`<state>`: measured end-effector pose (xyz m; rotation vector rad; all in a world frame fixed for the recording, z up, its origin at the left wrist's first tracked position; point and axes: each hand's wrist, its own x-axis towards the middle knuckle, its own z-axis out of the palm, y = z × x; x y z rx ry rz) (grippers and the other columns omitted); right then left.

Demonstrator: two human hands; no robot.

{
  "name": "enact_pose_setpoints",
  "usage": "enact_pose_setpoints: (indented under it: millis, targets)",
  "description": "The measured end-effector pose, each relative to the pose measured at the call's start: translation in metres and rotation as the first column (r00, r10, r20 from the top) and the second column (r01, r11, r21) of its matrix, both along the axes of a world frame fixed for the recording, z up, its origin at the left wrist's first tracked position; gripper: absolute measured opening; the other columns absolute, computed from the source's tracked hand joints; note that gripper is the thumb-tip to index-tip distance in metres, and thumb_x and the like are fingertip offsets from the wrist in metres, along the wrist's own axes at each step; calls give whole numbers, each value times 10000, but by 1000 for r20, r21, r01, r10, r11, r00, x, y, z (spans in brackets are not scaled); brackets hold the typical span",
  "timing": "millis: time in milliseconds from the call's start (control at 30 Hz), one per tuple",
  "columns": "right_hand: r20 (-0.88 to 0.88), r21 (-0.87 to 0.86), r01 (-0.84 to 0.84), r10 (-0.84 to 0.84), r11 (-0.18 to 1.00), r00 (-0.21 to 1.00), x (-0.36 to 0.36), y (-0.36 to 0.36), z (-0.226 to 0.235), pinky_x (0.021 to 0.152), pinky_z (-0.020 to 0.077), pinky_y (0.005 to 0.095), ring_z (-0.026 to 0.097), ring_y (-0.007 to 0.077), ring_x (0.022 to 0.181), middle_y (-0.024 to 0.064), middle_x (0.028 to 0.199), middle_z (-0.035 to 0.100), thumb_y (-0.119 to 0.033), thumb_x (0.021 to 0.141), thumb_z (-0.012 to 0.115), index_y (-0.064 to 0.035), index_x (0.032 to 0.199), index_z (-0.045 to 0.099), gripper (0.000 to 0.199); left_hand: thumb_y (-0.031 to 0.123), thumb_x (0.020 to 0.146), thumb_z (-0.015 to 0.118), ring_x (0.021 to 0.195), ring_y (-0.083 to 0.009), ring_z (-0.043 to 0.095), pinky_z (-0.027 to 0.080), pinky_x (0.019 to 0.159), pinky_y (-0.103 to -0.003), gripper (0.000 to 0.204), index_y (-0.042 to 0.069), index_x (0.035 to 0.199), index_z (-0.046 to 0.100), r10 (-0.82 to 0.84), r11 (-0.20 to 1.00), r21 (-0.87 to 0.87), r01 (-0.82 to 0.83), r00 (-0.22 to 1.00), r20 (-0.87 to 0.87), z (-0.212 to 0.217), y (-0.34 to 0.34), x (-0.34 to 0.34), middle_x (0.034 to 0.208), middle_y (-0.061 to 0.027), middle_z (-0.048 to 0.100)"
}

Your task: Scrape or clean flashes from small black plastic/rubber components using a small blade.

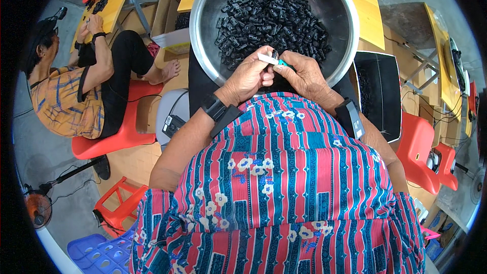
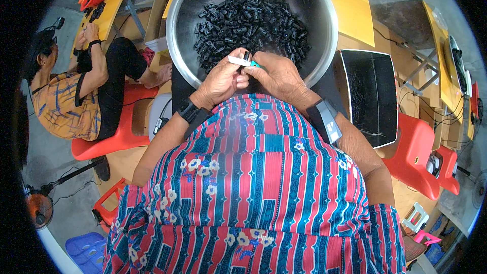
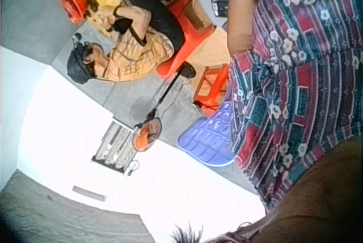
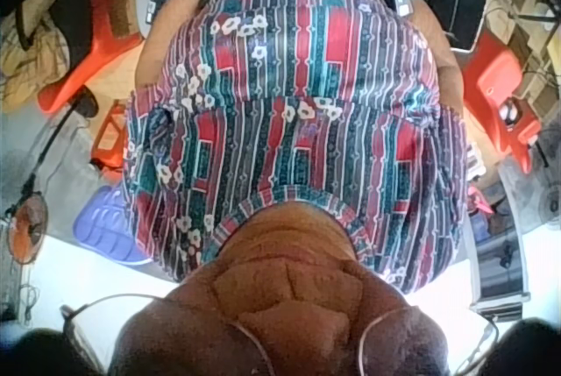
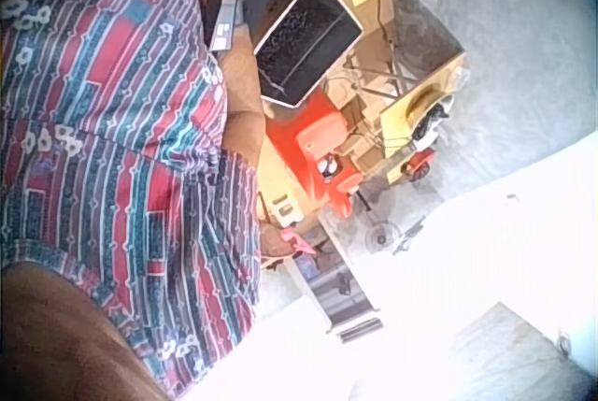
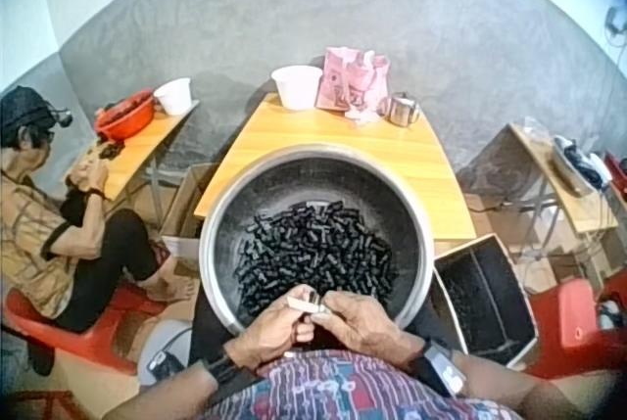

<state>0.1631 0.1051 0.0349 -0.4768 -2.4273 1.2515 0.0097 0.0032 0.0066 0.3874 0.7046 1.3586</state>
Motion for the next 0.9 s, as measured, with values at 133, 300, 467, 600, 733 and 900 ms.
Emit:
enact_pose_setpoints:
  millis: [133, 300, 467, 600, 733, 900]
  targets:
    - [14, -2, 14, -14, 1000, 1000, 0, 0, 1, 632, 445, 393, 557, 323, 687, 167, 737, 551, -287, 910, 580, -3, 856, 572, 290, 240, 984, 468, 602, -54, 354, 309, 526, -193, 107, 134, 988, 453, -10, 1000, 11, 10, 1000, 4, -1, 0, -1, 765, 20, 427]
    - [-6, -4, 9, -9, 1000, 1000, 0, 1, -2, 622, 439, 391, 544, 311, 664, 163, 724, 539, -278, 914, 575, -2, 852, 570, 282, 233, 982, 467, 605, -56, 355, 308, 527, -194, 103, 131, 982, 451, -24, 999, 22, 24, 1000, 7, -2, 0, -2, 765, 21, 426]
    - [3, 1, 16, -16, 1000, 1000, -1, 1, -3, 614, 431, 392, 533, 304, 651, 163, 714, 529, -268, 914, 574, -1, 838, 561, 278, 234, 979, 468, 607, -57, 356, 306, 526, -196, 114, 123, 960, 451, -29, 999, 20, 29, 1000, -3, 0, 0, -1, 760, 21, 423]
    - [-9, 3, 14, -14, 1000, 1000, -1, 1, -5, 611, 428, 395, 534, 316, 654, 164, 708, 524, -274, 910, 579, -2, 835, 553, 283, 246, 980, 464, 606, -59, 358, 310, 527, -199, 138, 116, 935, 453, -34, 999, 20, 34, 999, -20, 1, 0, -1, 759, 21, 419]
    - [8, 37, -2, 1, 999, 1000, -1, 1, -3, 615, 429, 405, 543, 340, 673, 170, 715, 531, -280, 908, 579, -6, 833, 545, 286, 245, 979, 461, 604, -60, 360, 313, 528, -200, 142, 112, 928, 451, -31, 999, 13, 31, 999, -29, 4, -1, 0, 757, 22, 417]
    - [26, 50, 1, -2, 999, 1000, -1, 1, -2, 620, 431, 413, 550, 357, 693, 176, 728, 540, -281, 911, 570, -8, 834, 543, 285, 231, 979, 460, 603, -59, 363, 315, 528, -201, 127, 113, 934, 446, -45, 999, 27, 45, 999, -16, 2, 0, 0, 756, 21, 417]
